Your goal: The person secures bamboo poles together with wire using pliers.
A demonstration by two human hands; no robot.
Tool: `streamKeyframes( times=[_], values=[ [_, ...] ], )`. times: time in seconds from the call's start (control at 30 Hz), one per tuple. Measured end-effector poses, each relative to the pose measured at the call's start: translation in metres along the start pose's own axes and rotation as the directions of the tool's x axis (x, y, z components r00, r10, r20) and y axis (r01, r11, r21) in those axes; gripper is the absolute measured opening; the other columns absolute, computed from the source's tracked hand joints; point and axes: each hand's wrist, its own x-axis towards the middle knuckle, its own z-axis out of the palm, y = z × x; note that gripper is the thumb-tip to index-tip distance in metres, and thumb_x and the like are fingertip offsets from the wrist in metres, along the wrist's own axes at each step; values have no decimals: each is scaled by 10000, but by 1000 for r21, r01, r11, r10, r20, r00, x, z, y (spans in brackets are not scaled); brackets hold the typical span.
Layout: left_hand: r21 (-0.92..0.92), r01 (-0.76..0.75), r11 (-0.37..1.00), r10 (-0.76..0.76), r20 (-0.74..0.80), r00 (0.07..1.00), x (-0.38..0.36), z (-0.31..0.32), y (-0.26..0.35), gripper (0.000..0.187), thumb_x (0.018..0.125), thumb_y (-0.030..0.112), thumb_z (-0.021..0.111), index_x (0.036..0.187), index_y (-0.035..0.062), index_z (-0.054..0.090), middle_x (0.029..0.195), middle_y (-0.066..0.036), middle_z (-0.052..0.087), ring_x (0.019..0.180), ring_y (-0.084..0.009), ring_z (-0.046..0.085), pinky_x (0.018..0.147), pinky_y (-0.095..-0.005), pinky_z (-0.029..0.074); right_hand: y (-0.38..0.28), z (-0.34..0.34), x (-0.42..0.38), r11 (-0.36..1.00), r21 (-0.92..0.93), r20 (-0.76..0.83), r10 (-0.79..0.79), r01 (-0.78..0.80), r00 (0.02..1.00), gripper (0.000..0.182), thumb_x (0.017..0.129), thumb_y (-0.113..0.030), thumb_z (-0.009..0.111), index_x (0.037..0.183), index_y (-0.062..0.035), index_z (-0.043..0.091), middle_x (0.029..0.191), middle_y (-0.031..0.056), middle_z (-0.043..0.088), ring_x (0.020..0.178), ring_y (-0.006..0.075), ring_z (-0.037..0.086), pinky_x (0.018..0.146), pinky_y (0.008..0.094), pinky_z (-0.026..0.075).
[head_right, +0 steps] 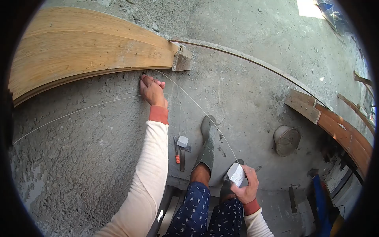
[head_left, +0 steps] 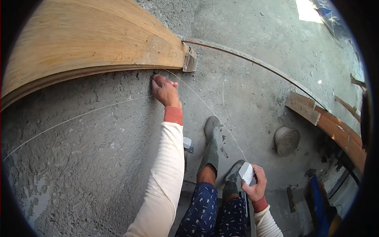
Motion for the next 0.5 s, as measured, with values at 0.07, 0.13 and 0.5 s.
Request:
streamKeyframes(
  times=[0.07,0.13,0.5],
  values=[
    [3,4,1000,-4,-2,1000,2,-6,0,310,1090,331,441,1044,45,550,784,-1,493,616,-125,468,589,-280,464,-1,2,-1,1000,11,-12,-8,8,1000,583,633,-165,761,1180,-2,643,1109,167,665,999,325,665,921,376,521],
    [-24,23,999,-23,-5,1000,4,-9,2,296,1081,332,470,1002,57,550,770,10,462,618,-119,443,604,-279,454,-8,0,-3,1000,22,1,6,-6,1000,586,632,-166,761,1183,-3,643,1109,165,666,998,325,665,921,375,521],
    [-167,113,979,-114,5,993,-12,-11,4,243,1067,310,516,977,86,542,752,24,426,623,-110,415,664,-288,448,7,-2,-17,998,37,2,52,-52,999,590,632,-142,761,1194,-8,642,1077,168,658,958,331,655,884,375,523]
  ],
)
